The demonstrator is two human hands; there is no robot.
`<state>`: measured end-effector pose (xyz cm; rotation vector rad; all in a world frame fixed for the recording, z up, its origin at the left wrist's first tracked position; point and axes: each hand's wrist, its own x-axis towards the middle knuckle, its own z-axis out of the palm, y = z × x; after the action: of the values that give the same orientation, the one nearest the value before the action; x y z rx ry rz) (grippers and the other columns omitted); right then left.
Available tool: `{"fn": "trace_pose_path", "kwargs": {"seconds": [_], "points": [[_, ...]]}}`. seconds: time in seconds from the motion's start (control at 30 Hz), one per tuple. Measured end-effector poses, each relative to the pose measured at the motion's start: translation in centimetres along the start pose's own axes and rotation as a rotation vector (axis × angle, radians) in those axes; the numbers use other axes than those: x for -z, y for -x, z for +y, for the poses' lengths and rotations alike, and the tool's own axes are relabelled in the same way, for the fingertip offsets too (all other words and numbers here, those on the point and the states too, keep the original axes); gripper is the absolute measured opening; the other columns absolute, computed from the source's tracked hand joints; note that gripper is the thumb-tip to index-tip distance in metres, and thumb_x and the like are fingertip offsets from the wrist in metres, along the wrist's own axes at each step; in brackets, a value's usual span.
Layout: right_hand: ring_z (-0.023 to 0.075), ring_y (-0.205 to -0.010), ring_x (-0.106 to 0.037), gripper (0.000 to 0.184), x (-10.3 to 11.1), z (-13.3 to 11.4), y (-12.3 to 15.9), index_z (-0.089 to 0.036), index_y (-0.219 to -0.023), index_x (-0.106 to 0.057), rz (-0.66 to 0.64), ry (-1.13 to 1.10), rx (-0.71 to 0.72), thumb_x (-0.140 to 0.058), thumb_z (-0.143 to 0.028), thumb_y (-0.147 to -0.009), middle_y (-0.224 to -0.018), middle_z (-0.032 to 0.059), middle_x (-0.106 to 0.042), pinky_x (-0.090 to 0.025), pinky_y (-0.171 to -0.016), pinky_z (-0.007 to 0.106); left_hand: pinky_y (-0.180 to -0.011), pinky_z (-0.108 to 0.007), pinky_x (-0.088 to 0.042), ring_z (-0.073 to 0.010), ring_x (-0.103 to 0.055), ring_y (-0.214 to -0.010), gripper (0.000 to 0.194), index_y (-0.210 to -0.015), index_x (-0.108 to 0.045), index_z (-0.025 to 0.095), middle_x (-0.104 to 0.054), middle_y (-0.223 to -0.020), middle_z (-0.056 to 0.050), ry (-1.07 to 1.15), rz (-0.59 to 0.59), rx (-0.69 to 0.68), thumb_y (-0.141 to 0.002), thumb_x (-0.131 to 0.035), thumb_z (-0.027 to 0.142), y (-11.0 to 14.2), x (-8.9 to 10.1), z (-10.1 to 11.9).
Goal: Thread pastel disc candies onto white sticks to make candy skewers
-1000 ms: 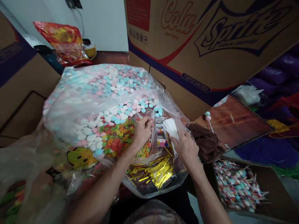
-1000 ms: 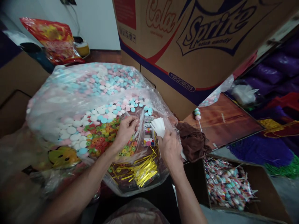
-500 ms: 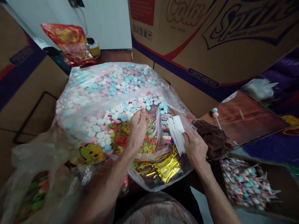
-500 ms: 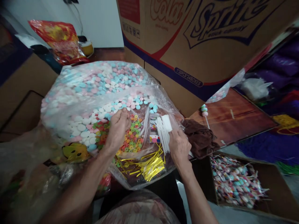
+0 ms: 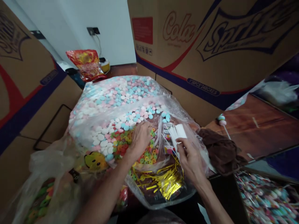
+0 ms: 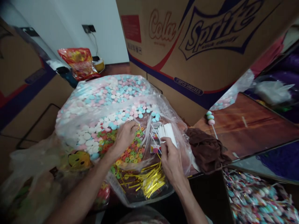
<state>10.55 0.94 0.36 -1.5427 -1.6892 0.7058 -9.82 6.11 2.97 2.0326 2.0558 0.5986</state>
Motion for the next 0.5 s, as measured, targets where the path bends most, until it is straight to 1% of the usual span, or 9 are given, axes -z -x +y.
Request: {"fn": "trace_pose_path", "kwargs": {"seconds": [0.07, 0.1, 0.17, 0.2, 0.27, 0.3, 0.37, 0.43, 0.5], "points": [[0.0183, -0.068, -0.06, 0.026, -0.4, 0.0, 0.0, -0.019, -0.099, -0.063, -0.007, -0.02, 0.005, -0.043, -0.034, -0.094, -0.077, 0.0032, -0.066, -0.044, -0.064, 0.027, -0.067, -0.03, -0.038, -0.0212, -0.058, -0.075, 0.03, -0.08, -0.064, 0.019, -0.061, -0.074, -0.007, -0.029, -0.018, 0.022, -0.096, -0.039, 0.026, -1.9, -0.5, 1.2], [0.0186, -0.07, -0.061, 0.027, -0.4, 0.2, 0.0, -0.019, -0.098, -0.064, 0.0, -0.025, 0.005, -0.043, -0.035, -0.094, -0.079, 0.0038, -0.067, -0.045, -0.065, 0.027, -0.066, -0.03, -0.037, -0.0216, -0.058, -0.073, 0.034, -0.078, -0.064, 0.019, -0.06, -0.072, -0.007, -0.035, -0.019, 0.02, -0.097, -0.039, 0.032, -2.9, -0.9, 1.7], [0.0197, -0.074, -0.063, 0.027, -0.1, 0.8, -0.1, -0.019, -0.098, -0.064, 0.026, -0.018, -0.015, -0.044, -0.036, -0.094, -0.085, 0.0054, -0.069, -0.046, -0.066, 0.028, -0.068, -0.03, -0.038, -0.0217, -0.058, -0.077, 0.037, -0.078, -0.065, 0.019, -0.061, -0.077, -0.008, -0.024, -0.025, -0.049, -0.097, -0.041, 0.039, -4.7, -1.9, 2.5], [0.0204, -0.076, -0.063, 0.027, 0.1, 1.2, -0.1, -0.019, -0.099, -0.064, 0.037, -0.011, -0.035, -0.045, -0.037, -0.093, -0.087, 0.006, -0.069, -0.047, -0.066, 0.028, -0.069, -0.03, -0.039, -0.0214, -0.059, -0.081, 0.034, -0.081, -0.066, 0.019, -0.062, -0.083, -0.008, -0.016, -0.034, -0.102, -0.097, -0.042, 0.037, -5.5, -2.6, 2.8], [0.0215, -0.077, -0.064, 0.028, 0.5, 1.9, -0.2, -0.02, -0.1, -0.065, 0.048, -0.007, -0.081, -0.045, -0.038, -0.093, -0.088, 0.0067, -0.07, -0.047, -0.064, 0.029, -0.073, -0.029, -0.04, -0.0204, -0.058, -0.089, 0.024, -0.089, -0.068, 0.021, -0.061, -0.095, -0.008, -0.018, -0.066, -0.192, -0.095, -0.047, 0.029, -6.7, -4.3, 3.1], [0.0219, -0.077, -0.064, 0.028, 0.7, 2.3, -0.2, -0.02, -0.1, -0.065, 0.051, -0.014, -0.097, -0.045, -0.038, -0.092, -0.088, 0.0071, -0.07, -0.047, -0.064, 0.029, -0.075, -0.029, -0.041, -0.0206, -0.057, -0.092, 0.019, -0.095, -0.068, 0.022, -0.06, -0.099, -0.008, -0.03, -0.084, -0.222, -0.093, -0.05, 0.027, -7.2, -5.2, 3.1], [0.0221, -0.077, -0.064, 0.029, 0.9, 2.7, -0.2, -0.019, -0.099, -0.065, 0.05, -0.032, -0.116, -0.045, -0.039, -0.092, -0.088, 0.0076, -0.07, -0.047, -0.063, 0.029, -0.077, -0.029, -0.042, -0.0213, -0.056, -0.097, 0.018, -0.101, -0.068, 0.023, -0.06, -0.102, -0.008, -0.037, -0.129, -0.266, -0.091, -0.053, 0.025, -7.9, -6.7, 2.9], [0.0219, -0.077, -0.064, 0.028, 0.9, 2.9, -0.3, -0.018, -0.099, -0.065, 0.042, -0.036, -0.125, -0.046, -0.038, -0.092, -0.088, 0.0078, -0.069, -0.047, -0.063, 0.028, -0.079, -0.029, -0.043, -0.0217, -0.056, -0.098, 0.018, -0.1, -0.069, 0.023, -0.06, -0.102, -0.008, -0.02, -0.157, -0.288, -0.091, -0.053, 0.024, -8.2, -7.5, 2.7], [0.0214, -0.076, -0.063, 0.028, 0.9, 2.8, -0.4, -0.018, -0.098, -0.065, 0.034, -0.033, -0.131, -0.046, -0.038, -0.092, -0.087, 0.0076, -0.069, -0.046, -0.063, 0.028, -0.08, -0.029, -0.043, -0.0218, -0.057, -0.096, 0.017, -0.094, -0.07, 0.021, -0.062, -0.098, -0.008, 0.032, -0.152, -0.278, -0.089, -0.053, 0.022, -8.4, -7.5, 2.3]]}}
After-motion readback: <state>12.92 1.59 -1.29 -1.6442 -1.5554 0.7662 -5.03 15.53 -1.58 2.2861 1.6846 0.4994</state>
